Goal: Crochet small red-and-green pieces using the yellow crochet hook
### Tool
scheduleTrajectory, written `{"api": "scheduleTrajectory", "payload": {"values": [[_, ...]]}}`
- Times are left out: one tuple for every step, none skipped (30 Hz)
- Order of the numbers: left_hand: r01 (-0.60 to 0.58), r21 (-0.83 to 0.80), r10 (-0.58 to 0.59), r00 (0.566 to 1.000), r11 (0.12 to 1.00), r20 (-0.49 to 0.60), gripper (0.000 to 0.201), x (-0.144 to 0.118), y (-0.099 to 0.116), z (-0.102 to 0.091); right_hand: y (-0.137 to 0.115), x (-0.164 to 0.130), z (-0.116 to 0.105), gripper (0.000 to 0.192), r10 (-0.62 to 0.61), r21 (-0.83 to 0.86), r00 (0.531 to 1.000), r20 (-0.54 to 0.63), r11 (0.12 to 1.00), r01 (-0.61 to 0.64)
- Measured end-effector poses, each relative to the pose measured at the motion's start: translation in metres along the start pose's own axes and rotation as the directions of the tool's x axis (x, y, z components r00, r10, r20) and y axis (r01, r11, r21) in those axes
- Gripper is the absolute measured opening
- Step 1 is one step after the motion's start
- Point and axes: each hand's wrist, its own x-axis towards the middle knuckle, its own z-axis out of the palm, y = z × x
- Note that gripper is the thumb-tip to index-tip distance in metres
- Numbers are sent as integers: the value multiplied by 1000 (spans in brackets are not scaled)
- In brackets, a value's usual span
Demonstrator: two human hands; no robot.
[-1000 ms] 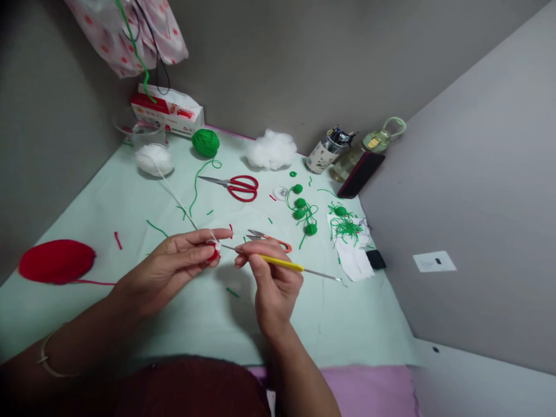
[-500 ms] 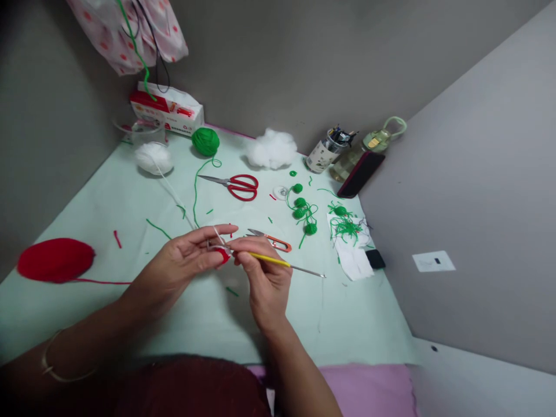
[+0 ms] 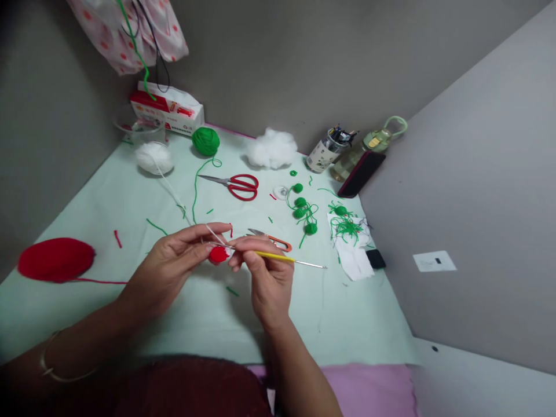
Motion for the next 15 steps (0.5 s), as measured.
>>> {"api": "scheduleTrajectory", "payload": {"values": [[29,-23,-28,1000,999,6,19,0,2,1,-1,1,0,11,10,20,1000,3,1000,-10],[64,-54,-64,998,996,13,19,0,3,1,-2,2,1,11,21,41,1000,9,999,-21],[101,-92,-100,995,991,24,19,1,5,1,-3,3,1,11,31,61,999,17,998,-32],[131,-131,-127,991,983,37,19,1,5,0,-4,4,1,11,40,78,999,26,996,-42],[150,-166,-144,988,975,50,20,2,6,0,-4,4,2,10,47,91,998,34,995,-49],[157,-192,-148,987,969,63,22,3,6,-1,-5,5,2,10,51,100,998,38,994,-54],[155,-207,-143,987,966,73,23,4,5,-2,-5,6,2,9,53,103,998,39,993,-57],[149,-210,-136,988,966,76,24,4,5,-2,-6,6,1,9,53,103,998,36,993,-56],[137,-198,-124,989,971,74,25,4,5,-2,-6,6,1,9,50,102,998,32,993,-53],[122,-169,-111,991,978,69,26,4,5,-2,-6,7,0,9,47,101,998,30,994,-49],[105,-122,-98,993,987,60,27,4,5,0,-6,6,0,9,44,101,999,26,994,-47],[90,-61,-87,995,994,52,29,4,5,1,-6,6,-1,9,42,100,999,25,994,-44],[81,1,-81,995,997,51,32,3,6,4,-6,6,-2,9,37,98,999,27,994,-39],[74,55,-77,995,996,63,36,3,7,6,-6,6,-3,9,30,93,999,32,995,-33],[72,96,-80,993,993,88,42,3,8,9,-6,5,-4,9,22,86,999,38,996,-25]]}}
